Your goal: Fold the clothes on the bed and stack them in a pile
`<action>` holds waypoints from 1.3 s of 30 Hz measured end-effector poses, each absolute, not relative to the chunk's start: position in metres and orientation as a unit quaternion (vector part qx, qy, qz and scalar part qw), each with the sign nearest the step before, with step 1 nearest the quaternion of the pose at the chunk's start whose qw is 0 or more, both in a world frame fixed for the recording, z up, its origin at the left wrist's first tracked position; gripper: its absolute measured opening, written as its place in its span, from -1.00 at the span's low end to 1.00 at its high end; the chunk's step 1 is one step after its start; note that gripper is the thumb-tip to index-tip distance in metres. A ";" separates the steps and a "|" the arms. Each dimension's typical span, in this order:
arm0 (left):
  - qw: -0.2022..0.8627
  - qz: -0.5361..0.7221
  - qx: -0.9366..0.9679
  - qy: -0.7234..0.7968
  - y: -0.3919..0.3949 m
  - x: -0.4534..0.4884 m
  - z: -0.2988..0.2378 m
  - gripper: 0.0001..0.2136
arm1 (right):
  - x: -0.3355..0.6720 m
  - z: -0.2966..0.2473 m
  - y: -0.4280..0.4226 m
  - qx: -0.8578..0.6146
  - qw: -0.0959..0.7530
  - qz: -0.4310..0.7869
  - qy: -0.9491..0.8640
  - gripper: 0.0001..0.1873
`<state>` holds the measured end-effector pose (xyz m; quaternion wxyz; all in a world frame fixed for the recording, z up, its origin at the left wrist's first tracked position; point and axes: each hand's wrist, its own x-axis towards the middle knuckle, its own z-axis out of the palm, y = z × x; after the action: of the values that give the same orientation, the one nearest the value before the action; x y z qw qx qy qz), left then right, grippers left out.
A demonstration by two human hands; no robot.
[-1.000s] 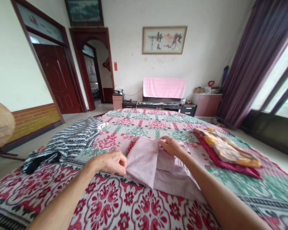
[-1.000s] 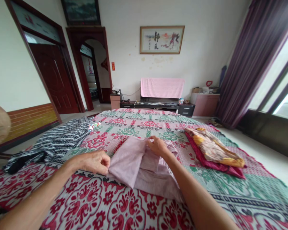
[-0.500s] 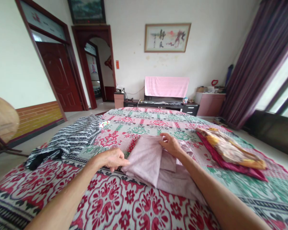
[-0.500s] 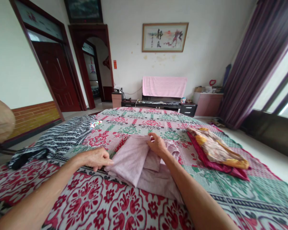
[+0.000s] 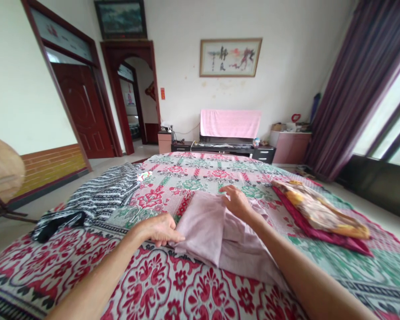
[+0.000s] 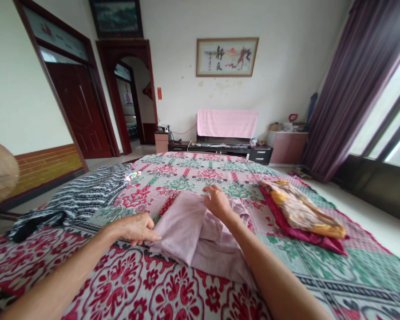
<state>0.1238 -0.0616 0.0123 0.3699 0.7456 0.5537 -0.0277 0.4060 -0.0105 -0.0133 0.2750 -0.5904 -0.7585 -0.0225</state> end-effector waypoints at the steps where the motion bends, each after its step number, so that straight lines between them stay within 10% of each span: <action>1: 0.371 -0.030 0.745 0.554 -0.063 0.125 0.013 -0.69 | 0.401 -0.009 -0.006 -0.573 0.265 -0.024 -0.776 -0.64; 12: 0.356 -0.024 0.742 0.568 -0.064 0.131 0.010 -0.80 | 0.331 0.003 0.059 -0.405 -0.009 -0.045 -0.913 -0.51; 26: 0.178 0.247 0.619 0.724 -0.013 0.068 0.000 -0.77 | 0.331 0.009 0.091 -0.531 0.228 0.011 -0.816 -0.68; 39: 0.195 0.322 0.753 0.540 -0.056 0.107 0.056 -0.77 | 0.397 0.040 0.058 -0.473 0.339 0.078 -0.809 -0.73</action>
<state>0.1068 -0.0564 0.0558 0.1954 0.7527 0.5401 0.3219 0.3967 0.0582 0.0395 0.3387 -0.4732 -0.8094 0.0783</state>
